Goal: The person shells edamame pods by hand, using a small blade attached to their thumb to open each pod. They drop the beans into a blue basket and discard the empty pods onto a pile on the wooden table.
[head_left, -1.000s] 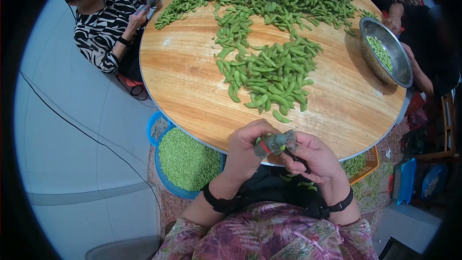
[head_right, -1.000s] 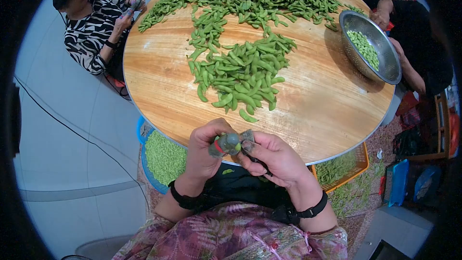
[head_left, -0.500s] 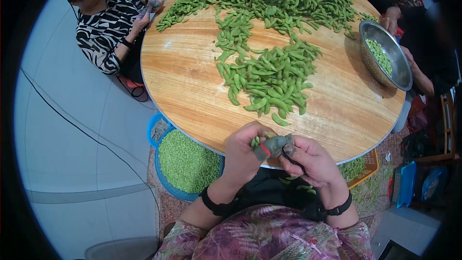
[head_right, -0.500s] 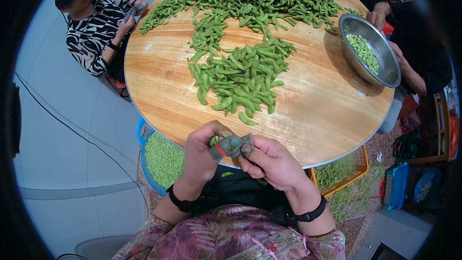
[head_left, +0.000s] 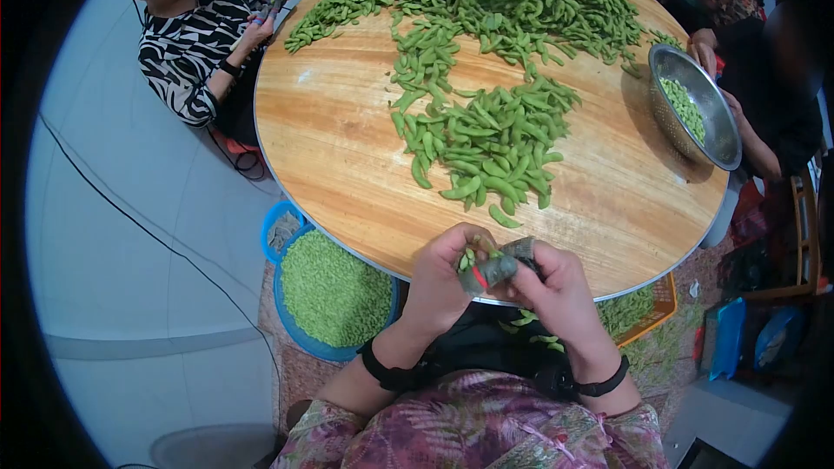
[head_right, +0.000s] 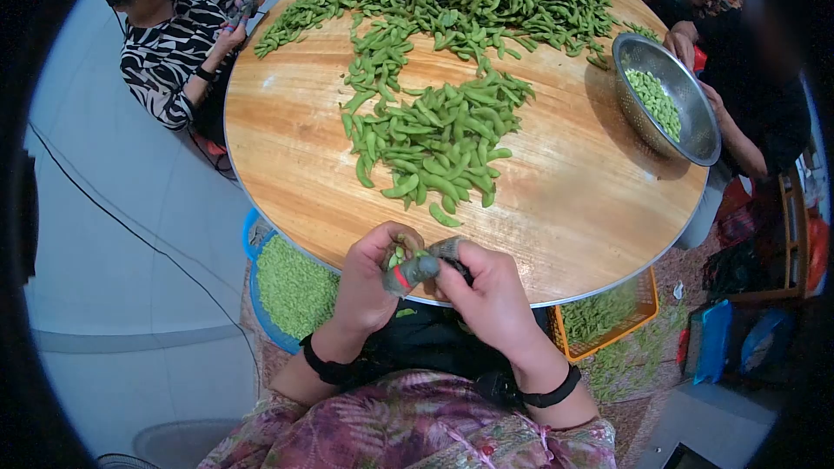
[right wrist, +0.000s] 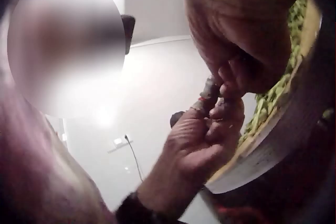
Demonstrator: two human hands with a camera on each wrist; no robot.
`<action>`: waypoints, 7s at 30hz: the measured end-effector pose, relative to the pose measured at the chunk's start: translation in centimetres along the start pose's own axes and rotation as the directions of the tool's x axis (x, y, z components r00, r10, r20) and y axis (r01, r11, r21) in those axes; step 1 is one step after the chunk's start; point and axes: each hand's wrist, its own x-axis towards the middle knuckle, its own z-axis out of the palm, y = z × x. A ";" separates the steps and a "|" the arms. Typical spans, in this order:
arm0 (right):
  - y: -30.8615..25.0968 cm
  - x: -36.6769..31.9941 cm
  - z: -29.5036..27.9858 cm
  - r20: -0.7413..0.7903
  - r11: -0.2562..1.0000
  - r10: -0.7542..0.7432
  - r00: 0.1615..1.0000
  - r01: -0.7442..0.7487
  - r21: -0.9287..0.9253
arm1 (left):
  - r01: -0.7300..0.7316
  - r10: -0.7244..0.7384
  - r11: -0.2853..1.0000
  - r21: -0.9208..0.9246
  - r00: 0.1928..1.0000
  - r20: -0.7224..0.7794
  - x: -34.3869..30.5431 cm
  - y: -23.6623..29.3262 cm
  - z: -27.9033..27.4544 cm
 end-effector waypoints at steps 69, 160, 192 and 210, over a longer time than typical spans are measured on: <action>-0.7 0.3 -3.4 -0.155 0.998 0.056 0.986 -0.052 0.034 | -0.089 -0.001 0.839 0.537 0.986 0.165 1.5 2.2 1.2; 0.3 -1.0 -2.8 0.269 0.702 0.284 0.920 -0.391 0.596 | 0.406 -0.220 0.667 -0.625 0.909 0.355 1.7 -0.7 0.8; 2.5 -0.7 -0.7 0.336 0.564 0.134 0.932 -0.350 0.748 | -0.756 0.519 0.464 0.462 0.655 0.549 0.4 0.9 -1.6; -0.8 0.0 -2.4 0.165 0.624 -0.139 0.976 0.216 -0.751 | -0.106 0.128 0.954 0.280 0.990 -0.060 -3.1 2.6 -4.1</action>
